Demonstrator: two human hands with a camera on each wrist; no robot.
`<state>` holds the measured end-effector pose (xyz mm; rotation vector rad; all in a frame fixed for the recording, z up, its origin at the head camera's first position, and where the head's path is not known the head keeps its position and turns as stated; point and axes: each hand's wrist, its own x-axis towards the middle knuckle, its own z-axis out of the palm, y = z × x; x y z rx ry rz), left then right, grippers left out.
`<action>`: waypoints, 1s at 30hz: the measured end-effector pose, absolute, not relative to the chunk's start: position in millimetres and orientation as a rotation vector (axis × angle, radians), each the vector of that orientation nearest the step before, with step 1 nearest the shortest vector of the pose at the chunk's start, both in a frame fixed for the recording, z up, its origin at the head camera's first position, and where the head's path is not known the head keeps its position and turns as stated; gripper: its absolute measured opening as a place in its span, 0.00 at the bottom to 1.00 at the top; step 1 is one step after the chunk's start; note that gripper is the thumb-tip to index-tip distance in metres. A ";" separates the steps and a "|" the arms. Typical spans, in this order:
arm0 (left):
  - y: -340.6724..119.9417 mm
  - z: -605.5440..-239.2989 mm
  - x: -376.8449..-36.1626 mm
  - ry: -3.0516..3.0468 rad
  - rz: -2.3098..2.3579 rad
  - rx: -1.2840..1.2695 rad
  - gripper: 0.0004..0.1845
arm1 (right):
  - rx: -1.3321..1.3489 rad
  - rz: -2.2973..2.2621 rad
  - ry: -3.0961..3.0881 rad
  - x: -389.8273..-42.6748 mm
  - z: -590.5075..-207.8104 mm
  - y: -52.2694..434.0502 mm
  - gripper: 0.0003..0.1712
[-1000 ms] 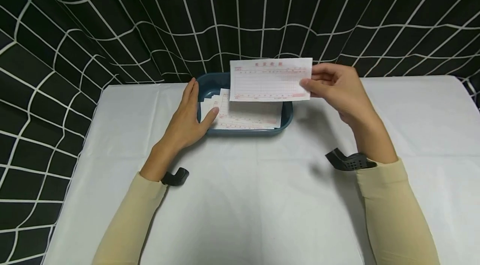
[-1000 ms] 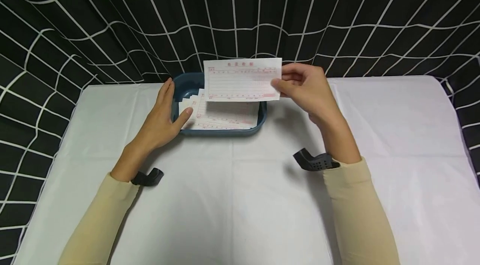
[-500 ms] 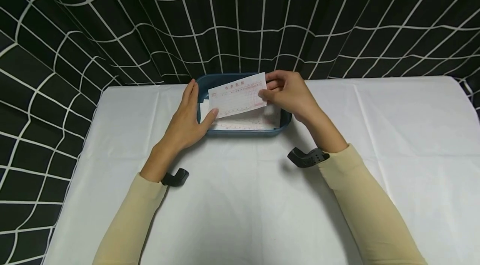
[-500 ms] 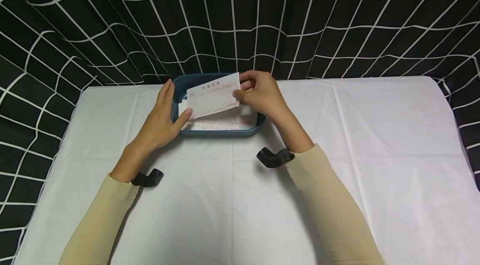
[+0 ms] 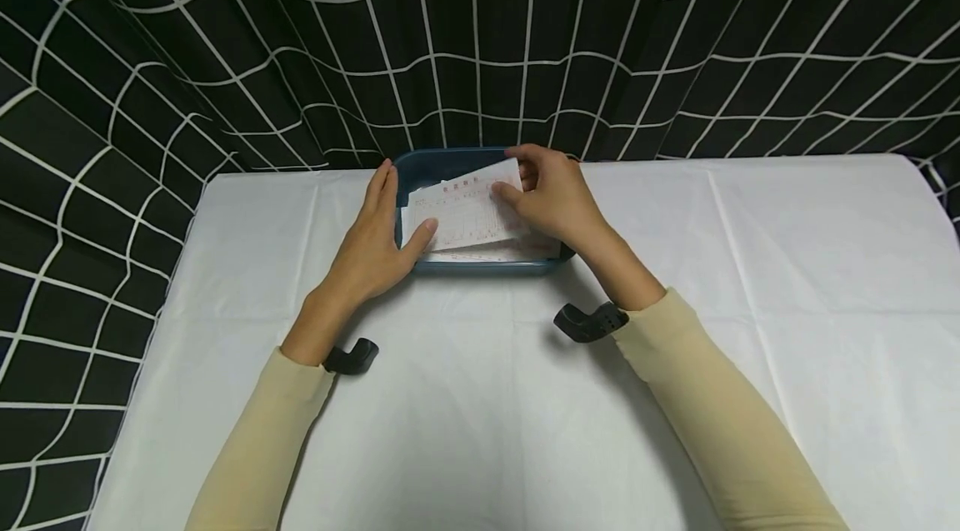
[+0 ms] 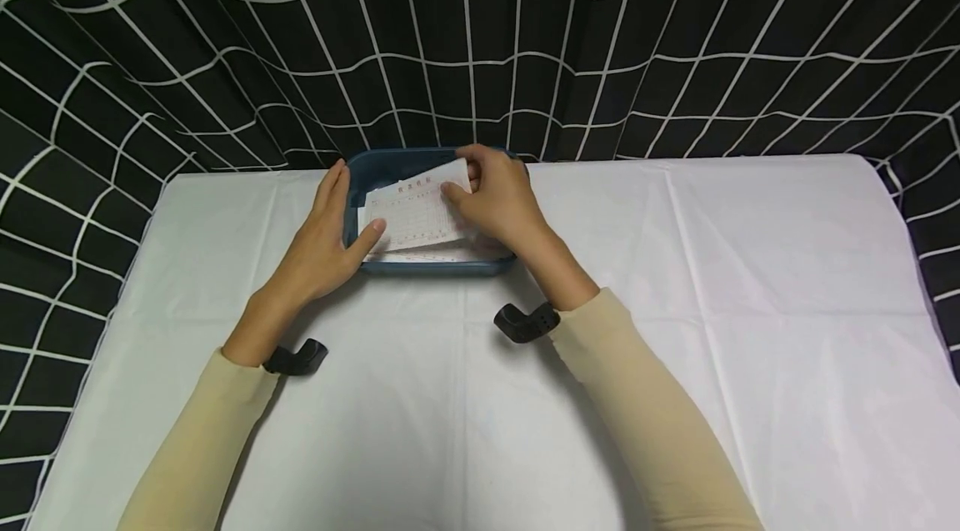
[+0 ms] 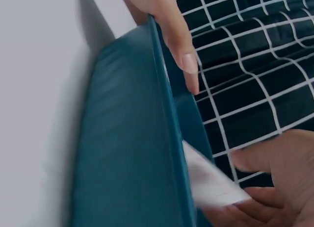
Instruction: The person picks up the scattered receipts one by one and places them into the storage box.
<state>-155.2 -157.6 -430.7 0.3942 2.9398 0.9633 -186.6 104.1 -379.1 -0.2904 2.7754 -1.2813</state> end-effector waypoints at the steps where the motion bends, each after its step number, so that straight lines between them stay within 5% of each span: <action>1: -157.5 -430.6 -155.2 2.938 0.961 0.392 0.52 | -0.318 -1.253 2.787 -185.5 -377.7 104.4 0.35; 6: -156.6 -430.2 -156.2 2.941 0.952 0.380 0.52 | -0.455 -1.173 2.834 -180.9 -366.1 106.9 0.44; 18: -155.7 -434.2 -160.7 2.952 0.963 0.380 0.52 | -0.661 -1.022 2.907 -177.3 -344.8 129.1 0.39; 30: -155.8 -435.4 -159.9 2.952 0.963 0.372 0.52 | -0.653 -1.028 3.013 -152.0 -363.4 161.6 0.40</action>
